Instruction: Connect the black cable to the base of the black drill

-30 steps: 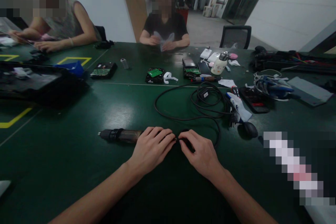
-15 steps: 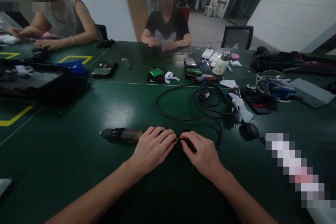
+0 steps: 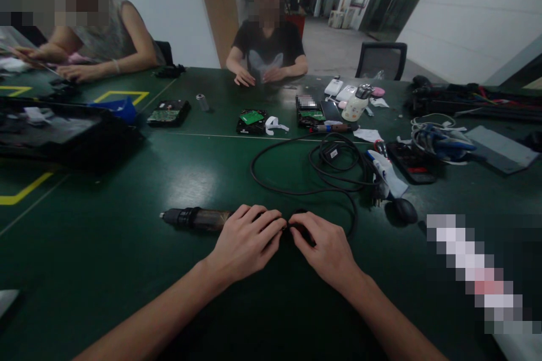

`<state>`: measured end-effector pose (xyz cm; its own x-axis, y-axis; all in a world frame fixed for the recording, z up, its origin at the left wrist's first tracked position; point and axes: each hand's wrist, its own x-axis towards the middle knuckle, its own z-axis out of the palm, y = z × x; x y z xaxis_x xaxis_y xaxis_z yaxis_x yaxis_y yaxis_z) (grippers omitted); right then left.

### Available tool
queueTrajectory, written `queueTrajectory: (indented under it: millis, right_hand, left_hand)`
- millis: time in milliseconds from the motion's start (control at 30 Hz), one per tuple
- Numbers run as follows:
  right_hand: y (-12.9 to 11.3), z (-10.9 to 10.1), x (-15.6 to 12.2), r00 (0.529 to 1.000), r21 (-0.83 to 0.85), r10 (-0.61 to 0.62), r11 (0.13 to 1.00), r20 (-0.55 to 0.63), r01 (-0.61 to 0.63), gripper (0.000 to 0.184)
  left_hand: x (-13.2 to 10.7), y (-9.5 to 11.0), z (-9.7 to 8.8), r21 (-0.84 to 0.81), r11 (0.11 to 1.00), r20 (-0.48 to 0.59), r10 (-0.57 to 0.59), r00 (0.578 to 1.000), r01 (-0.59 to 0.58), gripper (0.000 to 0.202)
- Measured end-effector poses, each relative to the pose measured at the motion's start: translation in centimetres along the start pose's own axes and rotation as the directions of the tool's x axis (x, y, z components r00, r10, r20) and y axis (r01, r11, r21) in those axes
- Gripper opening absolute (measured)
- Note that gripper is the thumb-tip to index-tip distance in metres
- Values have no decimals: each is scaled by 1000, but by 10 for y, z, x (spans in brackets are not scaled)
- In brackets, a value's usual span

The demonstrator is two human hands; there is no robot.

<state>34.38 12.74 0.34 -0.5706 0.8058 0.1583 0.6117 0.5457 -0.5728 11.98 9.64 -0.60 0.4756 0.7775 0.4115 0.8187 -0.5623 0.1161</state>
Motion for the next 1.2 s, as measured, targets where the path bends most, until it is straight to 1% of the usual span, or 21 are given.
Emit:
queueTrajectory:
  millis: [200, 300, 433, 500, 700, 767, 867, 967, 1100, 1133, 1200]
  right_hand:
    - [-1, -1, 0, 1000, 1, -4, 1000, 4, 4, 16]
    - [-1, 0, 0, 1000, -2, -6, 1000, -6, 6, 16]
    - [-2, -1, 0, 1000, -3, -7, 1000, -16, 7, 16]
    - [-2, -1, 1, 1000, 0, -5, 1000, -15, 5, 16]
    - [-2, 0, 0, 1000, 3, 13, 1000, 9, -13, 15]
    - [-1, 0, 0, 1000, 5, 13, 1000, 12, -13, 15]
    - [0, 1, 0, 1000, 13, 17, 1000, 15, -17, 15]
    - [-1, 1, 0, 1000, 19, 23, 1000, 17, -23, 15]
    - [-1, 0, 0, 1000, 15, 20, 1000, 24, -20, 15]
    - [-1, 0, 0, 999, 12, 18, 1000, 26, -19, 15]
    - [-1, 0, 0, 1000, 5, 15, 1000, 22, -15, 15]
  left_hand:
    - [0, -1, 2, 40, 999, -39, -9, 999, 10, 18]
    - [1, 1, 2, 1, 1000, -44, -29, 999, 29, 17]
    - [2, 4, 1, -76, 991, -56, -112, 992, 108, 15]
    - [2, 6, 0, -90, 988, -54, -130, 990, 125, 15]
    - [0, 13, -2, 28, 996, -55, -84, 995, 86, 19]
    - [0, 13, -1, 16, 994, -56, -109, 993, 110, 19]
    - [0, 8, 1, -43, 990, -53, -133, 990, 131, 16]
    - [0, 2, 0, -63, 993, -41, -107, 993, 104, 16]
    - [0, 5, -3, 48, 999, -9, -26, 1000, 26, 20]
    - [0, 7, -3, 74, 997, -3, -27, 1000, 27, 21]
    - [0, 13, -4, 76, 995, -12, -71, 997, 72, 23]
